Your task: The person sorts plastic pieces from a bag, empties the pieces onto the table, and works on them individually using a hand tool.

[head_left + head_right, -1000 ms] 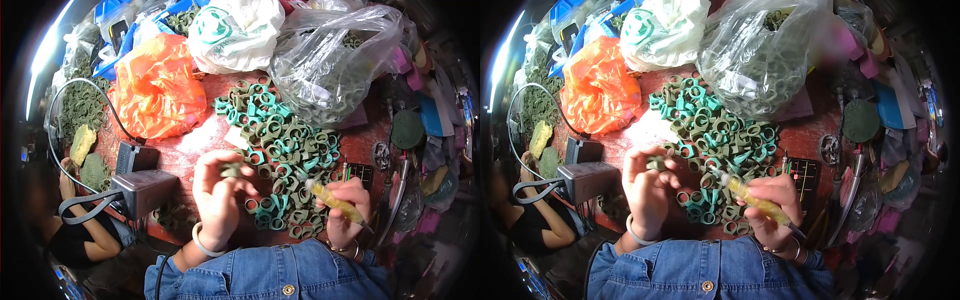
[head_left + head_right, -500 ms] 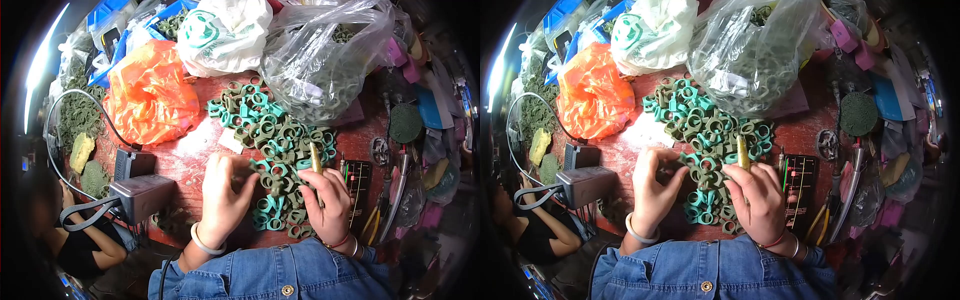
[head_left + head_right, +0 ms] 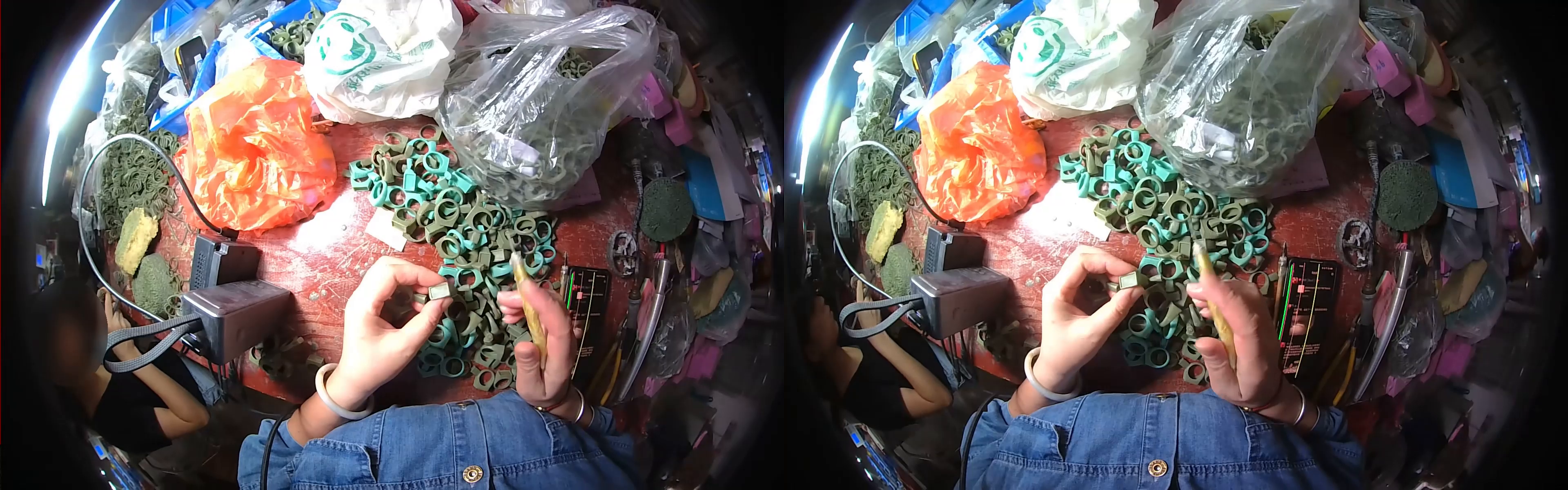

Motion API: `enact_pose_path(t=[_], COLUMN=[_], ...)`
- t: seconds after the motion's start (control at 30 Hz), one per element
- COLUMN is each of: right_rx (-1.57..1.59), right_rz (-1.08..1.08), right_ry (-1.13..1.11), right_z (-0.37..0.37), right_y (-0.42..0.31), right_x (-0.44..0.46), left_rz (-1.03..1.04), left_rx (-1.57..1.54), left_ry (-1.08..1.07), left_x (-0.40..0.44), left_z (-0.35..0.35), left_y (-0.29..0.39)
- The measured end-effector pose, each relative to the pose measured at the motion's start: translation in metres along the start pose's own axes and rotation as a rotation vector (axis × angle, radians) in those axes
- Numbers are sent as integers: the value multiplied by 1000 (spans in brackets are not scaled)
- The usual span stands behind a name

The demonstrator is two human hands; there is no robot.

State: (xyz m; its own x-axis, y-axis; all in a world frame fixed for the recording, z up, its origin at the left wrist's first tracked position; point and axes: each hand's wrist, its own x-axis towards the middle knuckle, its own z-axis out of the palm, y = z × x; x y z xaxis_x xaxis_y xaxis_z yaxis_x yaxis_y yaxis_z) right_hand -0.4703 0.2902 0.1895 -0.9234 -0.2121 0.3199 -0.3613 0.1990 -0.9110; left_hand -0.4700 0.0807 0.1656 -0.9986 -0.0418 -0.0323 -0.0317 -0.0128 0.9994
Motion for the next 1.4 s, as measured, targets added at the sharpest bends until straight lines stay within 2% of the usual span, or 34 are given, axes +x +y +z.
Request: enact_pose_path(t=[0.1, 0.23, 0.37, 0.43, 0.5, 0.67, 0.8, 0.87, 0.9, 0.97, 1.17, 1.27, 1.4], right_rx=[-248, -147, -149, -233, -351, -349, -350, -344, -354, -365, -387, -385, -387], right_rz=[-205, -278, -135, -111, -74, -148, -125, -111, -98, -84, -103, -100, -85], right_ry=[-68, -54, -45, -78, -109, -115, -113, -116, -130, -143, -154, -159, -181], right_z=[-12, -15, -5, -5, -4, -1, -2, -2, -2, -2, -2, -2, -2], right_y=[3, 0, 1, -1, -6, 2, 2, -1, -2, -3, 2, 0, -2], right_x=[0, 5, 1, 4, 7, 3, 4, 6, 7, 7, 4, 5, 5], left_rz=[-3, 47, 88, -88, -98, -179, -248, -375, -375, -453, -431, -362, -369], left_rx=[-106, -110, -31, -173, -184, -240, -352, -437, -437, -530, -648, -567, -586], left_ry=[-39, -78, -82, -119, -170, -296, -322, -347, -348, -266, -363, -399, -363], left_x=[-1, -2, -2, -4, -3, -3, -1, -1, -1, 0, 0, -1, -2], left_z=[1, 2, 1, 2, 0, 1, -3, -6, -5, -2, 2, 1, 4], left_y=[1, -1, 1, 10, 11, 14, 19, 20, 21, 21, 21, 12, 12])
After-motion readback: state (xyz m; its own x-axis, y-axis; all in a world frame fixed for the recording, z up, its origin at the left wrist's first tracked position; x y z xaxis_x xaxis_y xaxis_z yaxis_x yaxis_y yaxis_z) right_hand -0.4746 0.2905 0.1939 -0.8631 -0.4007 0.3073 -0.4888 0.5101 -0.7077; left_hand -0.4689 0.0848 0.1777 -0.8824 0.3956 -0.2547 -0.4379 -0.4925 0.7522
